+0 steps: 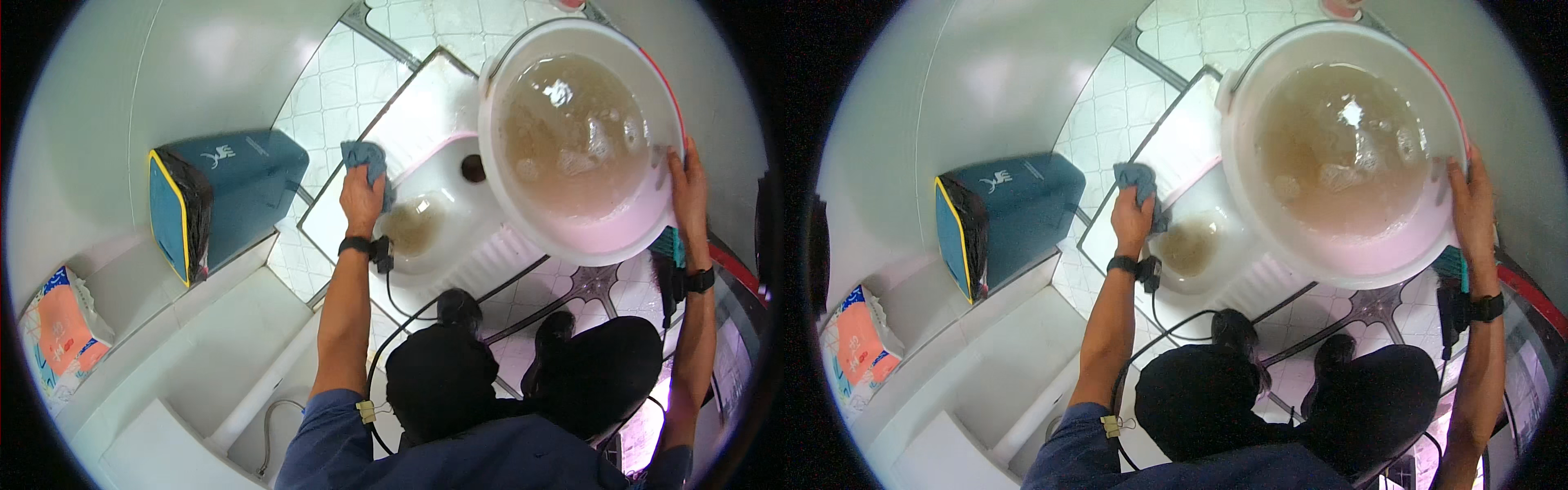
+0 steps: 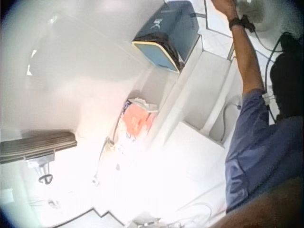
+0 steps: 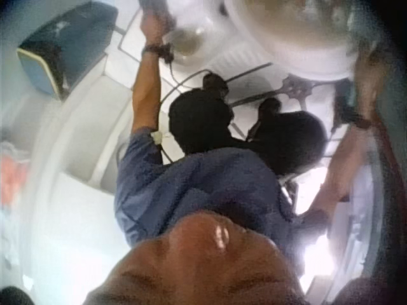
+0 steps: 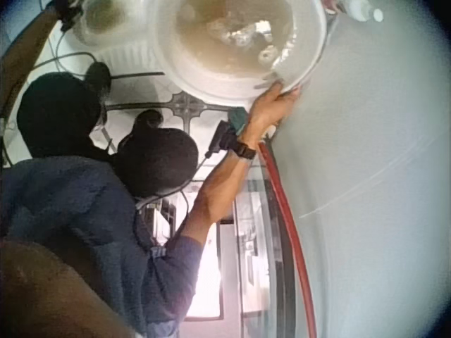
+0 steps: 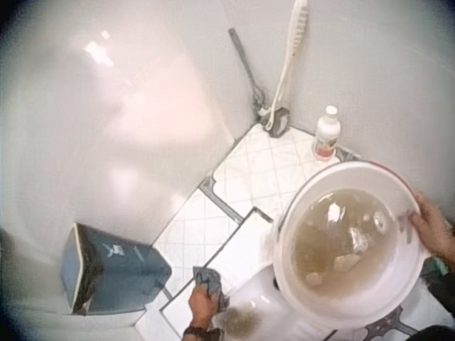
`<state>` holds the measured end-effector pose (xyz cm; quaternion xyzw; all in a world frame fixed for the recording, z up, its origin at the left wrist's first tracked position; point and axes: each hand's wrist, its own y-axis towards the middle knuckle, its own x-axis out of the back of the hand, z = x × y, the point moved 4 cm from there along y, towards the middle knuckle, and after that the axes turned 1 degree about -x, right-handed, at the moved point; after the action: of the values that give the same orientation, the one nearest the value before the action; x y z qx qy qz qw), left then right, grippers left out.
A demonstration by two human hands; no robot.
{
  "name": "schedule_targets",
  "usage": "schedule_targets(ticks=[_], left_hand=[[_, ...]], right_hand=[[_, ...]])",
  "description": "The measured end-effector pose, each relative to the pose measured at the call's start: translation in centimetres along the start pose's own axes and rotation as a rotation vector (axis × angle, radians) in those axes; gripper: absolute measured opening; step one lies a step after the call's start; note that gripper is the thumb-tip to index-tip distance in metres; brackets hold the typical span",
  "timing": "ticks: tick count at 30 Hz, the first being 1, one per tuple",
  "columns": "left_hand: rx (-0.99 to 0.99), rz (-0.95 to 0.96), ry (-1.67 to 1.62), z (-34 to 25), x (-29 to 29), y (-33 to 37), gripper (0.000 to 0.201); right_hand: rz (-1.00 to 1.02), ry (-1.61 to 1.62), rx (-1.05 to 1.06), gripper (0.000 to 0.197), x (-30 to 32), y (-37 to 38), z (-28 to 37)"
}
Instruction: The person cleans a bathroom floor and surfaces with a cloth, periodically rinsing and wringing the cloth in a bucket of water, and then picks up a brush to scrub the water in the bucket.
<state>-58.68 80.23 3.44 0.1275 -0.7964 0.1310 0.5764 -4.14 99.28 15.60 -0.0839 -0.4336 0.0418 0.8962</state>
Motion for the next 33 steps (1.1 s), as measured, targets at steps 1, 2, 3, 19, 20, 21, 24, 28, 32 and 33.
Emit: schedule_targets(ticks=[1, 2, 3, 19, 20, 21, 24, 28, 32, 33], left_hand=[[-0.004, -0.005, -0.018, -0.1, -0.1, 0.4, 0.035], [-0.041, 0.017, -0.020, 0.5, 0.3, 0.6, 0.034], [-0.079, 0.041, -0.022, 1.2, 0.7, 0.9, 0.034], [0.012, -0.004, 0.230, 1.9, 1.7, 2.5, 0.031], [-0.032, 0.012, 0.176, 1.6, 0.9, 1.2, 0.033], [-0.071, 0.035, 0.133, 1.8, 0.4, -0.9, 0.036], [0.013, 0.126, 0.201, 6.0, 1.9, -2.4, 0.034], [0.191, 0.042, 0.245, 5.4, 2.2, -0.5, 0.029], [0.142, 0.012, 0.169, 3.6, 0.4, -4.9, 0.031], [0.123, 0.051, 0.159, 3.2, 0.2, -5.5, 0.032]], right_hand=[[-0.051, -0.107, 0.048, 0.045, 0.3, 0.0, -0.2], [-0.055, -0.172, 0.083, 0.045, -0.3, -0.4, 1.4], [-0.054, -0.176, 0.085, 0.045, -0.5, 0.0, 1.8], [0.003, 0.059, 0.031, 0.042, -0.4, -0.4, 3.4], [-0.112, 0.008, 0.108, 0.041, 0.0, -0.4, 2.1], [-0.115, 0.004, 0.096, 0.041, 0.3, -0.4, 1.9], [0.007, 0.008, 0.026, 0.042, -0.6, -0.5, 2.7], [0.021, 0.072, -0.062, 0.044, -0.4, 0.1, 2.2], [-0.074, 0.008, -0.008, 0.046, 0.0, -0.3, 1.2], [-0.039, 0.058, -0.061, 0.047, -0.2, -0.4, 1.2]])
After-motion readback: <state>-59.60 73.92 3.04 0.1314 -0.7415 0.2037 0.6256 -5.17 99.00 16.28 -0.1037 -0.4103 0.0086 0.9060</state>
